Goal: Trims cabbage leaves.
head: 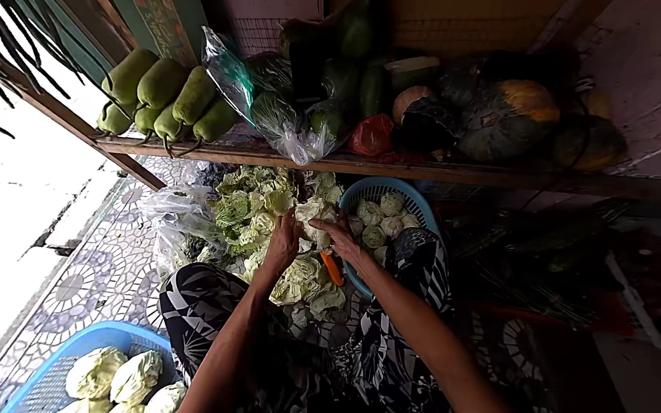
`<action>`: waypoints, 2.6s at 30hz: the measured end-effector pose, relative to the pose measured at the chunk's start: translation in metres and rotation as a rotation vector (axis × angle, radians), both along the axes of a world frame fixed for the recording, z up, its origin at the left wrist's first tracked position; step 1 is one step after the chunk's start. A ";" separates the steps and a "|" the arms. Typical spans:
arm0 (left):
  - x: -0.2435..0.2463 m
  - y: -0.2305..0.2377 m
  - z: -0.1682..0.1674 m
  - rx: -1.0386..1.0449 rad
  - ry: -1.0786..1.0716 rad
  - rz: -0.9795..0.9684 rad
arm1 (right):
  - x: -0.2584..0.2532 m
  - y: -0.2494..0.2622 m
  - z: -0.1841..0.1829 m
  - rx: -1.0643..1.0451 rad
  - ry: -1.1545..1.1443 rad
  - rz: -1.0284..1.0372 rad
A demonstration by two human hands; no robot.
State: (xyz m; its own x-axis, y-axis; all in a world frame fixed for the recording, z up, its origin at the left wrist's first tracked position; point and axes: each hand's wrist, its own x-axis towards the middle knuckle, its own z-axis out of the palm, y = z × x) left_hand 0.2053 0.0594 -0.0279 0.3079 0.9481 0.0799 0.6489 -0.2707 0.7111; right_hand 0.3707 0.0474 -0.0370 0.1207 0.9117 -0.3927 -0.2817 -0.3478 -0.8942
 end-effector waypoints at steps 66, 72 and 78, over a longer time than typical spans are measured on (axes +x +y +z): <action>-0.010 0.004 0.045 -0.366 -0.993 0.361 | 0.005 0.039 0.039 0.470 -0.120 0.463; -0.004 0.005 0.038 -0.317 -0.908 0.342 | 0.003 0.033 0.026 0.378 0.050 0.363; -0.004 0.004 0.033 -0.312 -0.844 0.395 | -0.006 0.022 0.027 0.348 -0.123 0.356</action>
State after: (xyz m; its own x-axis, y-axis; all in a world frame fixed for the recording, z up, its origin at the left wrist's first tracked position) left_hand 0.2010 0.0638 0.0046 -0.0791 0.9865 -0.1434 -0.1019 0.1351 0.9856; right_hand 0.3648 0.0695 -0.0101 -0.1949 0.9789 -0.0611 -0.0858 -0.0791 -0.9932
